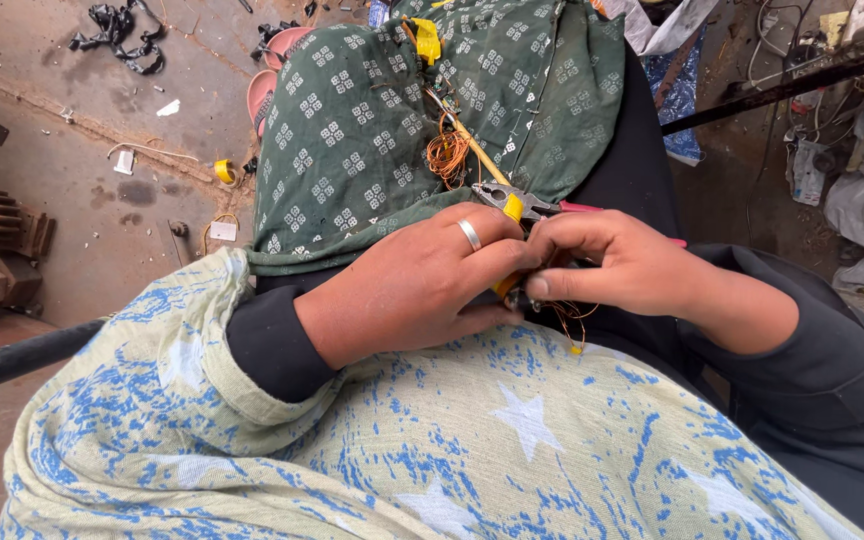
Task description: The person sits on the floor and uses pliers to strip the insulation from copper wires attached to a small yellow cylindrical component. They repeatedly twist and pull the wires to separate them from the component.
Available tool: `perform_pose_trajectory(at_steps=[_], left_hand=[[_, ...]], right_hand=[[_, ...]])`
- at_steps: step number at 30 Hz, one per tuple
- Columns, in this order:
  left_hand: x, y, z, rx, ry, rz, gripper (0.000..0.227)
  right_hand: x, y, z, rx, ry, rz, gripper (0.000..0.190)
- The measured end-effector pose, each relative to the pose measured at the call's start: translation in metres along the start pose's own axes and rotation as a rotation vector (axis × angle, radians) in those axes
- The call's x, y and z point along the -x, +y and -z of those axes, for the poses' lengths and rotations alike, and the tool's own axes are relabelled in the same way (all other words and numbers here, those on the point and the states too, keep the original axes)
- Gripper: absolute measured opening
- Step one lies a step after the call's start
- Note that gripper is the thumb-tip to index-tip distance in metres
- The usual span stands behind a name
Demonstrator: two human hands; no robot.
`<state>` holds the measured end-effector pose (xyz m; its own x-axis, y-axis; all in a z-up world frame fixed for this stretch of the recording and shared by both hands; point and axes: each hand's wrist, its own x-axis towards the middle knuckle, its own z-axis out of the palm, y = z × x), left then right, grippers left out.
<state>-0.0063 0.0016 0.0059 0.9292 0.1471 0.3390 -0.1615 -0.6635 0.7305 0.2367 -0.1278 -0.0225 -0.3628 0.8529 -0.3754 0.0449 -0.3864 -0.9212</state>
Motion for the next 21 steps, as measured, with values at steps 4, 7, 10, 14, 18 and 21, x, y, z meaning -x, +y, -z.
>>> perform_pose_trajectory(at_steps=[4, 7, 10, 14, 18, 21], left_hand=[[-0.001, -0.003, -0.001, -0.144, 0.015, -0.088, 0.041], [-0.003, -0.001, 0.002, -0.164, -0.004, -0.108, 0.042], [-0.002, 0.005, 0.008, -0.163, 0.006, -0.106, 0.041], [-0.001, 0.01, 0.015, -0.118, -0.017, -0.08, 0.039], [-0.001, 0.015, 0.025, -0.05, -0.008, -0.028, 0.042], [-0.001, 0.011, 0.033, 0.005, 0.021, 0.073, 0.035]], right_hand=[[-0.003, 0.005, -0.001, -0.076, 0.029, -0.058, 0.016], [-0.003, 0.006, -0.005, -0.138, 0.021, -0.06, 0.018], [-0.001, 0.006, -0.008, -0.229, -0.006, -0.043, 0.018], [0.004, 0.006, -0.013, -0.252, -0.018, 0.001, 0.022], [0.007, 0.006, -0.014, -0.27, -0.037, 0.072, 0.016], [0.005, -0.002, -0.015, -0.336, 0.022, 0.066, 0.02]])
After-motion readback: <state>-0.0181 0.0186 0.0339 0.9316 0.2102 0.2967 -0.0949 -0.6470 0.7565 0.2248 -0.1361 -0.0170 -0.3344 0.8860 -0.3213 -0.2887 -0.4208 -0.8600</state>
